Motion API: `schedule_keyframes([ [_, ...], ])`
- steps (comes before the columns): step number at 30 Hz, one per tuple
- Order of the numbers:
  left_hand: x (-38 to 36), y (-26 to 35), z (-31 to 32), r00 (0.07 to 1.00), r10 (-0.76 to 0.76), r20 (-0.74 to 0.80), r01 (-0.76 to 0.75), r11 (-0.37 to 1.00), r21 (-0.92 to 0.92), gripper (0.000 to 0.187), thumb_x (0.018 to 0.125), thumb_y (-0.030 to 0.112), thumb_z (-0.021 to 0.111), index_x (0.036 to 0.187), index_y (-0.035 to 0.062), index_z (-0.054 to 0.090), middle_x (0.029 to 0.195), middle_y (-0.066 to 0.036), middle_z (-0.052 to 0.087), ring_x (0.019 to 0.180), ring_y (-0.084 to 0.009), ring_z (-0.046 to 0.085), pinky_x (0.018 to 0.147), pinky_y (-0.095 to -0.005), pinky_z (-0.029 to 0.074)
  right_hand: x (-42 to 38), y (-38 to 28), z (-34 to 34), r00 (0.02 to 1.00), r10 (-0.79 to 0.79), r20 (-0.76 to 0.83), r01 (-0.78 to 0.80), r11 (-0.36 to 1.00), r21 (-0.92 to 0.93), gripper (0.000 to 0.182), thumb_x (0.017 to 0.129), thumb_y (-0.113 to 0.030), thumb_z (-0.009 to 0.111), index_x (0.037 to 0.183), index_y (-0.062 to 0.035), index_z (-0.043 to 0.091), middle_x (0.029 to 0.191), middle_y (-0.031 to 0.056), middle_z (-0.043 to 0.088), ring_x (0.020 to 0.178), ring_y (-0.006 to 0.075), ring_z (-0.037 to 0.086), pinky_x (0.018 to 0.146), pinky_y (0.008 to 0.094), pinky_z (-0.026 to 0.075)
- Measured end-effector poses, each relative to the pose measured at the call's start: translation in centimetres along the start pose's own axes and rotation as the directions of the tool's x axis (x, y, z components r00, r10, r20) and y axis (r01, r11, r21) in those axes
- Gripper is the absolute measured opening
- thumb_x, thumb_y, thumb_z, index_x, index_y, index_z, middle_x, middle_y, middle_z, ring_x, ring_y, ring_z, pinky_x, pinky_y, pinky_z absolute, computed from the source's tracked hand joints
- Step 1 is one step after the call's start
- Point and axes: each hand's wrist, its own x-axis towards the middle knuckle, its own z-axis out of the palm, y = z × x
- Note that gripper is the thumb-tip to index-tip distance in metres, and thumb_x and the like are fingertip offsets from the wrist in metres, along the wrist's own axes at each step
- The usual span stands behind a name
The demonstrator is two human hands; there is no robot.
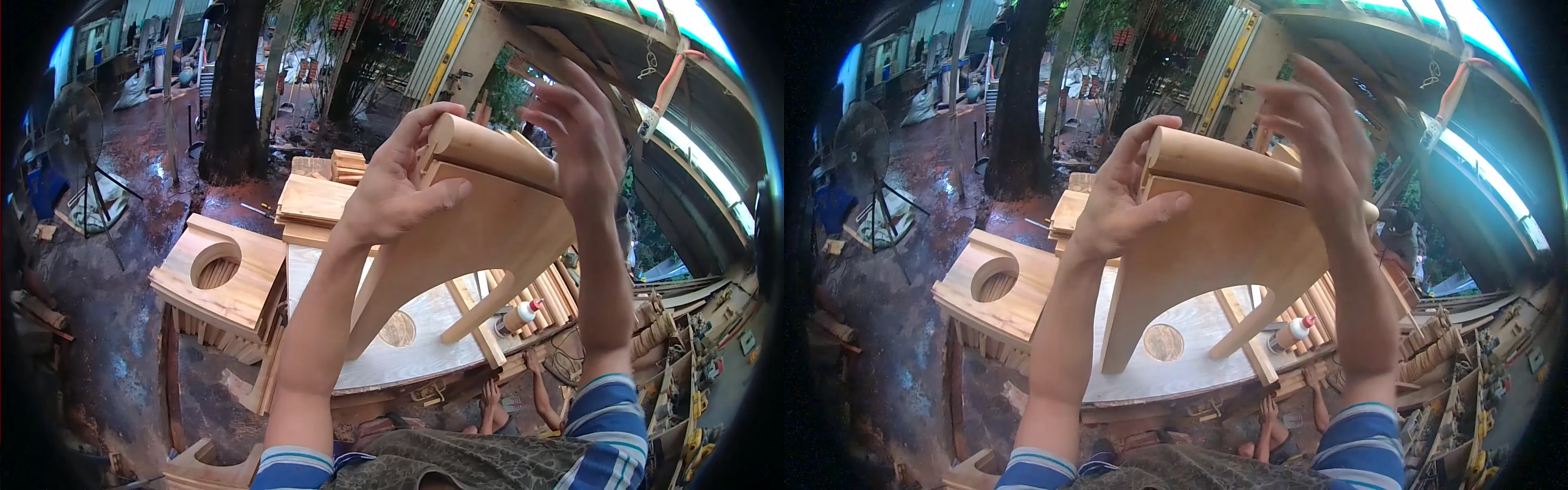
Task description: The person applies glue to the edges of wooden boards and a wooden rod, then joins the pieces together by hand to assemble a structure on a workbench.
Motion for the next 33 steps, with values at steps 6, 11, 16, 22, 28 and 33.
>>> schedule_keyframes([
  [6,0.2,-0.3,0.3,0.998,0.057,-0.019,-0.058,0.996,-0.063,0.08,0.081,0.0,0.077,0.15,0.0116,0.04,0.136,-0.007,0.053,0.129,-0.0162,0.05,0.112,-0.0326,0.039,-28.8,8.5,0.5,0.931,0.27,-0.247,-0.298,0.951,-0.081,0.039,0.097,-0.036,0.065,0.111,-0.0003,0.058,0.105,0.0084,0.054,0.09,0.0216,0.053,0.085,0.0372,0.045],
  [11,0.8,-0.1,-0.5,1.0,0.021,0.01,-0.022,0.999,0.043,0.08,0.078,-0.001,0.078,0.148,0.0105,0.041,0.137,-0.01,0.056,0.126,-0.0198,0.056,0.109,-0.0356,0.044,-42.0,13.5,5.8,0.662,0.597,0.453,-0.149,0.697,-0.701,0.106,0.066,-0.041,0.09,0.15,-0.0036,0.038,0.14,0.0246,0.047,0.128,0.0444,0.046,0.109,0.0526,0.039],
  [16,1.6,-0.4,-0.2,0.993,0.113,0.019,-0.112,0.991,-0.072,0.069,0.076,0.0,0.079,0.136,0.0094,0.047,0.136,-0.016,0.06,0.126,-0.0239,0.059,0.109,-0.0407,0.05,-43.5,18.0,6.5,0.462,0.564,0.684,0.034,0.76,-0.649,0.103,0.071,-0.04,0.085,0.153,-0.0021,0.035,0.142,0.0252,0.044,0.125,0.0444,0.048,0.107,0.0488,0.041],
  [22,2.2,-1.1,-0.4,0.98,0.181,0.087,-0.169,0.977,-0.13,0.067,0.076,0.0,0.08,0.134,0.0106,0.048,0.135,-0.019,0.06,0.127,-0.027,0.059,0.108,-0.043,0.051,-43.5,18.9,6.5,0.341,0.51,0.79,0.261,0.755,-0.601,0.087,0.08,-0.035,0.077,0.151,-0.0021,0.039,0.143,0.0248,0.045,0.118,0.0437,0.052,0.105,0.0487,0.045],
  [28,2.4,-1.2,-0.2,0.979,0.182,0.09,-0.163,0.97,-0.181,0.063,0.074,-0.005,0.076,0.129,0.0104,0.048,0.134,-0.019,0.061,0.13,-0.0282,0.057,0.113,-0.0458,0.045,-44.8,20.1,5.2,0.378,0.466,0.8,0.201,0.802,-0.562,0.071,0.087,-0.038,0.072,0.144,-0.0015,0.05,0.144,0.0248,0.05,0.121,0.0421,0.056,0.107,0.0481,0.046],
  [33,3.1,-1.4,-0.8,0.967,0.223,0.125,-0.203,0.967,-0.153,0.063,0.073,-0.004,0.076,0.127,0.0105,0.048,0.131,-0.018,0.061,0.131,-0.0282,0.055,0.114,-0.0467,0.043,-29.6,8.7,5.8,0.601,0.469,0.647,-0.343,0.883,-0.321,0.032,0.088,-0.021,0.074,0.111,0.0002,0.073,0.102,0.0155,0.075,0.087,0.0337,0.071,0.084,0.0424,0.057],
])
